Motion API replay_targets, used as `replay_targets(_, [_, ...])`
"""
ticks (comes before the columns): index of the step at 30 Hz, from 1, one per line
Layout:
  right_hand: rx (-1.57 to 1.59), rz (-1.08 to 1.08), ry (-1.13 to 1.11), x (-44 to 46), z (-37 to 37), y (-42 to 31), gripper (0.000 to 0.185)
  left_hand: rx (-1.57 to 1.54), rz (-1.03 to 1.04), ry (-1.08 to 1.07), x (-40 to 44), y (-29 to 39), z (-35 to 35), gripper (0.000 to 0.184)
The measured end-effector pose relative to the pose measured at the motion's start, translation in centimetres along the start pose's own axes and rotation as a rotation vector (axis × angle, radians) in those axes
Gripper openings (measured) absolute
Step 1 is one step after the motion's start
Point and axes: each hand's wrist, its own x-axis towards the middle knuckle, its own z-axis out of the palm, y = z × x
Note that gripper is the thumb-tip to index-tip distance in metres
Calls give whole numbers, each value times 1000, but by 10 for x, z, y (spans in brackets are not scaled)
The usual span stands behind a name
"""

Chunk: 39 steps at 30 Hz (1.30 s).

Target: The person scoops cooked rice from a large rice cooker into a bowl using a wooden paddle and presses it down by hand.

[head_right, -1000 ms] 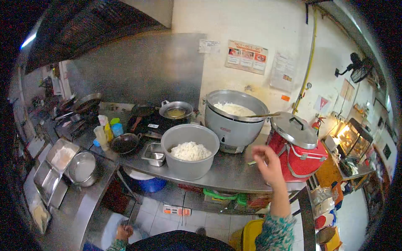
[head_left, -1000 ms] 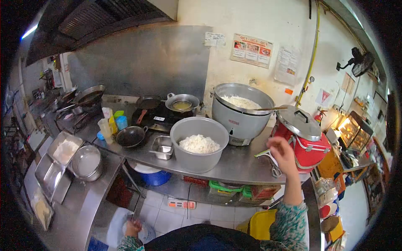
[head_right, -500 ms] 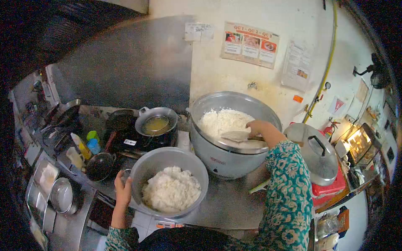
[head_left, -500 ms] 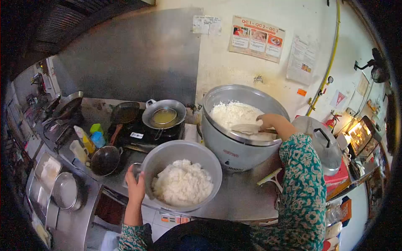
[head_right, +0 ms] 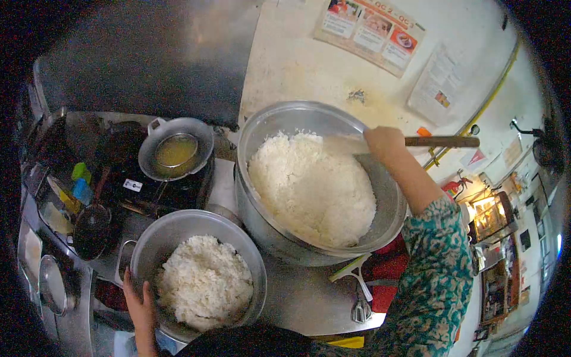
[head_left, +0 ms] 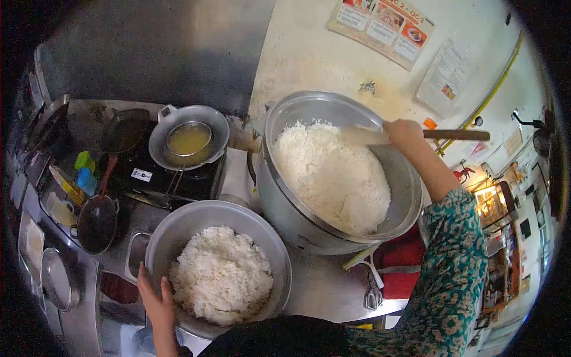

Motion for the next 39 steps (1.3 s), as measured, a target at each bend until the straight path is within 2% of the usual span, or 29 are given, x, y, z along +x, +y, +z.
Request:
replay_targets(4, [-119,7,45,56,25,-2,17,12,-8,-14,2,3,-7,58])
replay_targets(6, [-220,-9,173,77,32,-5,17,-66,-55,-29,5,2,-5,56])
replay_targets(8, [-222,-73,151,97,50,-7,18,-189,-62,-31,5,-1,-2,56])
replay_targets(10, [-187,-201,280,118,91,-13,28,-222,-58,-30,8,5,1,54])
replay_targets(12, [-144,-170,191,114,72,-27,32,-158,-70,-20,7,-9,0,54])
replay_targets(13, [-109,-122,123,117,59,-33,36,-155,-141,-35,7,20,-5,55])
replay_targets(14, [-107,-138,122,120,57,-35,36,-149,-156,-34,6,16,-4,55])
replay_targets(16, [-52,-135,105,123,59,-34,46,-76,-103,-4,6,2,-2,54])
replay_targets(20, [-62,-192,182,114,59,-29,43,-153,-117,-18,8,5,-4,55])
replay_targets(24, [-61,-169,178,93,56,-25,42,-219,-122,-31,10,13,-5,55])
replay_targets(26, [-19,-173,264,82,59,-23,44,-243,-114,-30,9,15,-6,55])
replay_targets(30, [-68,-174,294,65,49,-23,40,-245,-70,-18,9,7,-3,56])
replay_targets(32, [-91,-236,460,55,39,-24,42,-248,-50,-2,8,6,-5,56])
replay_targets(33, [-96,-231,460,50,30,-22,42,-211,-56,-17,8,6,-6,56])
replay_targets(35, [-37,-298,314,39,9,-22,48,-182,-53,-38,9,10,-9,56])
replay_targets(36, [-46,-290,307,26,6,-31,48,-244,-56,-40,9,15,-9,56])
replay_targets(37, [8,-376,299,6,5,-45,50,-306,-59,-46,9,17,-9,56])
replay_targets(38, [62,-460,293,-10,2,-54,53,-315,-51,-56,9,13,-11,56])
replay_targets(39, [50,-454,293,-18,-7,-55,53,-254,-32,-51,8,5,-13,56])
